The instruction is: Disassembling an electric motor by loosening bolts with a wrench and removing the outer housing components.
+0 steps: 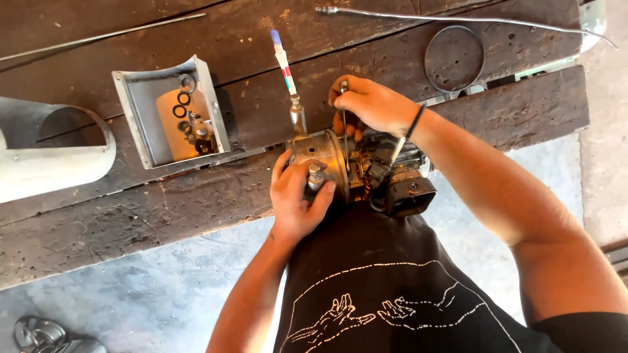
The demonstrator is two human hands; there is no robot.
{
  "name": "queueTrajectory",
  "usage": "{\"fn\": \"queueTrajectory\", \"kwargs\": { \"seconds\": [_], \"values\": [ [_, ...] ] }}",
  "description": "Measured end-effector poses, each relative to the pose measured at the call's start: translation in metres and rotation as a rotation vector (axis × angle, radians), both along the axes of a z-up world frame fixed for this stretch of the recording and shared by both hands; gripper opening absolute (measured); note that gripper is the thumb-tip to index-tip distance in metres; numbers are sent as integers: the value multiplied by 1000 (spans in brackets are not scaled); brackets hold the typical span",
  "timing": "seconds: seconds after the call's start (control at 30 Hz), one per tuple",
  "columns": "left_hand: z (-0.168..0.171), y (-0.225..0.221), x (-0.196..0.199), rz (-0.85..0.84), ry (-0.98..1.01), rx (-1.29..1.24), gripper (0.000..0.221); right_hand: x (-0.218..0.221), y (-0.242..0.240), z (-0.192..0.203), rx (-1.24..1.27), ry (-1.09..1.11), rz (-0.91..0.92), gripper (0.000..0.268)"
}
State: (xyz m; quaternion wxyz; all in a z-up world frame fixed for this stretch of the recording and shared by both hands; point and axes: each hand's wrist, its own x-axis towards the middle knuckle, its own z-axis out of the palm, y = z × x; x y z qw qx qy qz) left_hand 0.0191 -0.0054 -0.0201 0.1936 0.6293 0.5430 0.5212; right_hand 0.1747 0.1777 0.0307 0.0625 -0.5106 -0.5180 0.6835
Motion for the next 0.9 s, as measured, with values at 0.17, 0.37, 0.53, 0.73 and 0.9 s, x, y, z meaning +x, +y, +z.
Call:
{"fn": "queueTrajectory", "kwargs": {
  "seconds": [0.17,0.37,0.53,0.73,0.9],
  "values": [
    [-1,1,0,17,7,-1,25,-6,6,-25,-62,-97,105,38],
    [-4,3,-1,31,64,48,25,9,-23,14,171,-48,213,19],
    [-10,3,2,44,46,56,23,29,-13,15,180,78,28,20],
    [-9,2,1,29,40,59,22,19,-12,20,101,106,-44,21],
    [-3,3,1,31,39,57,23,10,-14,17,136,57,25,19]
  ]
}}
